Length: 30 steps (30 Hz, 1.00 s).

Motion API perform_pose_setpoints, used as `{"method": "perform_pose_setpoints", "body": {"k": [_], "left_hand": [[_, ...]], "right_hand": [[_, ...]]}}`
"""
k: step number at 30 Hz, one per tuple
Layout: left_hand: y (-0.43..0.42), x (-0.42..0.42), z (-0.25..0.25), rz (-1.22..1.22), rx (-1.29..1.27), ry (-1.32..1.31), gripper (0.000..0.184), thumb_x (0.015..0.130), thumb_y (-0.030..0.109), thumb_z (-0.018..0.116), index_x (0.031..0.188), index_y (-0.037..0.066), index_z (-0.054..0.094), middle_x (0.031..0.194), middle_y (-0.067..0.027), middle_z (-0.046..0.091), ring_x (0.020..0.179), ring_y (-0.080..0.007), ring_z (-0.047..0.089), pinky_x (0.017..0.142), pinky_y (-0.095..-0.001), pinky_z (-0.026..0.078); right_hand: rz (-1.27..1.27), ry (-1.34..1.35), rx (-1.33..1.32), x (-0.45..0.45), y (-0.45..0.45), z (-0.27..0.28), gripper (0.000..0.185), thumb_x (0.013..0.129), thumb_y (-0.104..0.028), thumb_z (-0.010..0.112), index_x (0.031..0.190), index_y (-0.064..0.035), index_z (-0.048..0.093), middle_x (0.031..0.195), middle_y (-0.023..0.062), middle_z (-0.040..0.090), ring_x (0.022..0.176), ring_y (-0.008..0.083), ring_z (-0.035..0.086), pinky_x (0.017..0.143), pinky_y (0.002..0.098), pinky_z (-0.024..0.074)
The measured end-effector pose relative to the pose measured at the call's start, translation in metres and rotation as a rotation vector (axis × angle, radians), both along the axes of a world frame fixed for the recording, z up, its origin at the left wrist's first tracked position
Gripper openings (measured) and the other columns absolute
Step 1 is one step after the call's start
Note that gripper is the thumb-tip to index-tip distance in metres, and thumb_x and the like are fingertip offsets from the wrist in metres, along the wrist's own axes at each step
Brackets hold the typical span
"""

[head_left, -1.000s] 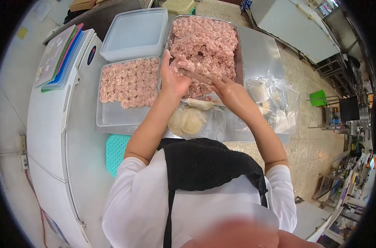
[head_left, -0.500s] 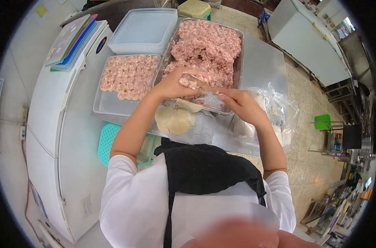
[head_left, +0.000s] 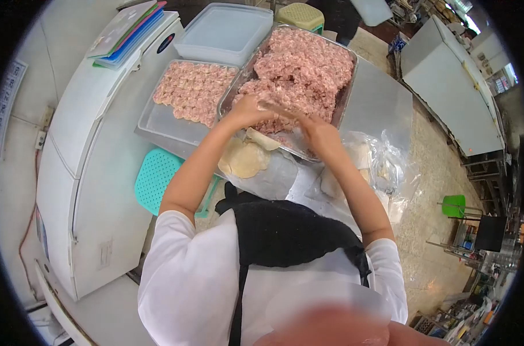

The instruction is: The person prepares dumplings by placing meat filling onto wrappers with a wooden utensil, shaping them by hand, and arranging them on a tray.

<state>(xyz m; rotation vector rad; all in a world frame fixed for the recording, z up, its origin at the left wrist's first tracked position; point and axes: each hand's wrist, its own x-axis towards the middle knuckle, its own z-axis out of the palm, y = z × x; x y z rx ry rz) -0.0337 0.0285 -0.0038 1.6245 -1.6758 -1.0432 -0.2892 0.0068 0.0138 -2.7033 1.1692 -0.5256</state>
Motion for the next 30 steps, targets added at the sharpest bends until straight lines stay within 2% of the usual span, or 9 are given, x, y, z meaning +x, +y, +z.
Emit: {"method": "perform_pose_setpoints", "body": {"k": [2, 6, 9, 12, 15, 18, 21, 24, 30], "left_hand": [[0.003, 0.005, -0.014, 0.048, -0.193, -0.02, 0.05, 0.08, 0.024, 0.075, 0.122, 0.004, 0.058, 0.106, -0.0052, 0.065, 0.086, -0.013, 0.061, 0.066, -0.0284, 0.05], [0.027, 0.01, 0.036, -0.019, 0.035, 0.347, 0.065, 0.078, 0.02, 0.076, 0.135, 0.009, 0.047, 0.116, -0.0048, 0.063, 0.1, -0.0168, 0.06, 0.079, -0.0316, 0.051], [0.033, 0.008, 0.054, -0.124, -0.548, 0.085, 0.053, 0.076, 0.018, 0.075, 0.124, 0.006, 0.055, 0.097, -0.0087, 0.067, 0.09, -0.0221, 0.062, 0.081, -0.0351, 0.048], [0.036, 0.006, 0.068, -0.255, -0.439, 0.053, 0.042, 0.072, 0.019, 0.077, 0.108, 0.005, 0.063, 0.095, -0.0102, 0.067, 0.092, -0.0258, 0.064, 0.081, -0.0372, 0.048], [0.027, 0.017, 0.061, -0.337, -0.532, -0.145, 0.031, 0.072, 0.018, 0.077, 0.094, 0.002, 0.063, 0.095, -0.0083, 0.065, 0.089, -0.0169, 0.06, 0.081, -0.0339, 0.047], [0.031, 0.032, 0.054, -0.25, -0.259, -0.042, 0.034, 0.07, 0.021, 0.078, 0.093, 0.002, 0.061, 0.091, -0.0082, 0.064, 0.084, -0.0175, 0.059, 0.078, -0.0336, 0.048], [0.03, 0.057, 0.046, -0.246, -0.243, 0.045, 0.05, 0.069, 0.029, 0.078, 0.108, 0.002, 0.063, 0.102, -0.0171, 0.067, 0.095, -0.0312, 0.064, 0.084, -0.0391, 0.048], [0.041, 0.08, 0.053, -0.28, -0.399, 0.095, 0.036, 0.07, 0.02, 0.079, 0.097, 0.002, 0.062, 0.081, -0.0039, 0.064, 0.076, -0.0138, 0.06, 0.069, -0.0313, 0.049], [0.072, 0.139, 0.065, -0.249, -0.19, 0.199, 0.035, 0.073, 0.02, 0.081, 0.103, 0.008, 0.066, 0.084, -0.0038, 0.066, 0.082, -0.015, 0.061, 0.078, -0.0333, 0.049]], "right_hand": [[-0.045, 0.155, 0.07, -0.018, -0.028, -0.041, 0.026, 0.094, -0.026, 0.05, 0.113, -0.0167, 0.065, 0.09, 0.0153, 0.064, 0.083, 0.0361, 0.064, 0.069, 0.0477, 0.0499], [-0.123, 0.034, 0.264, -0.034, -0.007, 0.027, 0.03, 0.094, -0.03, 0.053, 0.106, -0.0066, 0.068, 0.096, 0.0203, 0.067, 0.091, 0.0349, 0.065, 0.078, 0.0422, 0.0511], [0.001, -0.309, 0.473, -0.04, 0.01, 0.065, 0.033, 0.094, -0.03, 0.057, 0.113, -0.0047, 0.066, 0.101, 0.0195, 0.067, 0.091, 0.0346, 0.065, 0.08, 0.039, 0.0504], [0.12, -0.292, 0.468, -0.011, 0.035, 0.079, 0.033, 0.093, -0.03, 0.06, 0.113, -0.0035, 0.066, 0.103, 0.0191, 0.067, 0.09, 0.0339, 0.065, 0.081, 0.0369, 0.0496], [0.131, -0.253, 0.506, 0.007, 0.036, 0.064, 0.031, 0.093, -0.03, 0.06, 0.111, -0.0051, 0.067, 0.094, 0.0169, 0.068, 0.085, 0.0336, 0.065, 0.076, 0.0383, 0.0506], [-0.003, -0.009, 0.139, 0.012, 0.041, 0.093, 0.027, 0.092, -0.028, 0.06, 0.106, -0.0077, 0.069, 0.084, 0.0136, 0.065, 0.078, 0.0332, 0.064, 0.068, 0.0403, 0.0511], [0.012, -0.111, -0.032, 0.046, 0.07, 0.089, 0.023, 0.091, -0.026, 0.061, 0.102, -0.008, 0.069, 0.083, 0.0128, 0.061, 0.075, 0.035, 0.061, 0.064, 0.0408, 0.0487], [0.027, 0.017, 0.011, 0.064, 0.066, 0.097, 0.025, 0.092, -0.026, 0.059, 0.108, -0.0088, 0.067, 0.083, 0.0127, 0.063, 0.075, 0.0341, 0.063, 0.065, 0.0424, 0.0499], [0.105, -0.147, 0.163, 0.127, 0.093, 0.112, 0.03, 0.094, -0.023, 0.056, 0.117, -0.0038, 0.062, 0.093, 0.018, 0.065, 0.085, 0.0359, 0.063, 0.074, 0.0406, 0.0497]]}}
